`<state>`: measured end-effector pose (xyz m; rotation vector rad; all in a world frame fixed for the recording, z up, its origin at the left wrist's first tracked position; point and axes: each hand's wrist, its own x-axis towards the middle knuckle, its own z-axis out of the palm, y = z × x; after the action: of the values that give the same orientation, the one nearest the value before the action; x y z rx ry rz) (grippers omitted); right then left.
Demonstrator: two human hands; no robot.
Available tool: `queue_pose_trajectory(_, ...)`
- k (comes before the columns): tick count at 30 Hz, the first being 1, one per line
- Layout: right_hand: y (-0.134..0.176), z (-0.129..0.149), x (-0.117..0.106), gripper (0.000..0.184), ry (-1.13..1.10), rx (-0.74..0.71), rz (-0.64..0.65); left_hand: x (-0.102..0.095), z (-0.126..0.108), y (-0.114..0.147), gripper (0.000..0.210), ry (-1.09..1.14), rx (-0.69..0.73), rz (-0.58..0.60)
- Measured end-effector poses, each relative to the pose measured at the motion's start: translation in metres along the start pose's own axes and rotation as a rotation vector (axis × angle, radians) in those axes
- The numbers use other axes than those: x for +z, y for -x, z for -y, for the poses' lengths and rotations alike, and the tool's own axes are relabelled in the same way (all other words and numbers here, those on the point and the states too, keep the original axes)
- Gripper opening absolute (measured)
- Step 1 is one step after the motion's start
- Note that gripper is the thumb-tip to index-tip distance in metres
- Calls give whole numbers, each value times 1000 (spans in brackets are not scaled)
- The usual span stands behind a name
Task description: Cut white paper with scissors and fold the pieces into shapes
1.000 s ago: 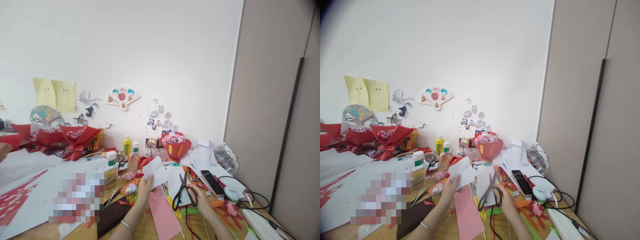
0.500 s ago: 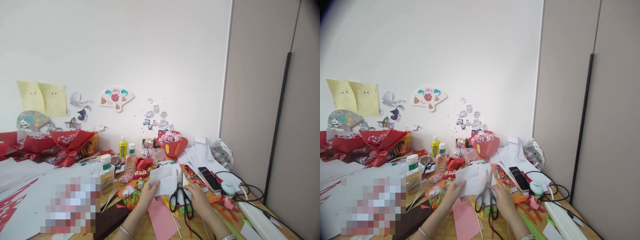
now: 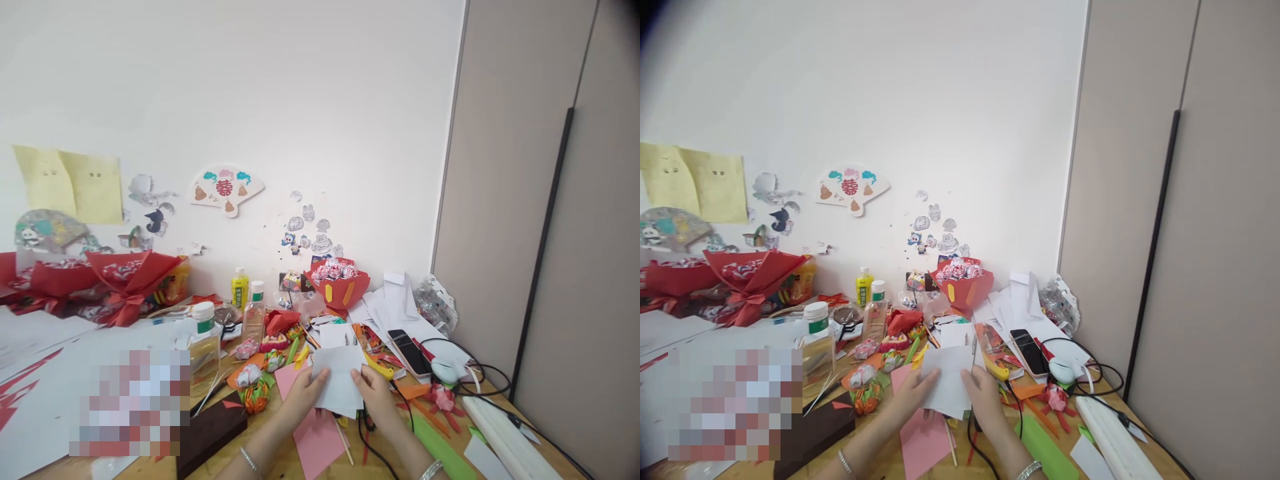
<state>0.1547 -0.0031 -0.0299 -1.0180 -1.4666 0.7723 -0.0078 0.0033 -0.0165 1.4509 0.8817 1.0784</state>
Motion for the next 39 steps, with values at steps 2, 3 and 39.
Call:
queue_pose_trajectory(2, 1, 1, 2, 37, -87, 15, 23, 2, -2, 1, 51, 25, 1, -1)
queue_pose_trajectory(3, 2, 1, 3, 37, -125, 21, 35, 2, -3, 1, 52, 35, -1, -5)
queue_pose_trajectory(39, -8, -3, -35, 22, 1032, 79, -51, -23, -5, -10, 45, -1, 73, -295)
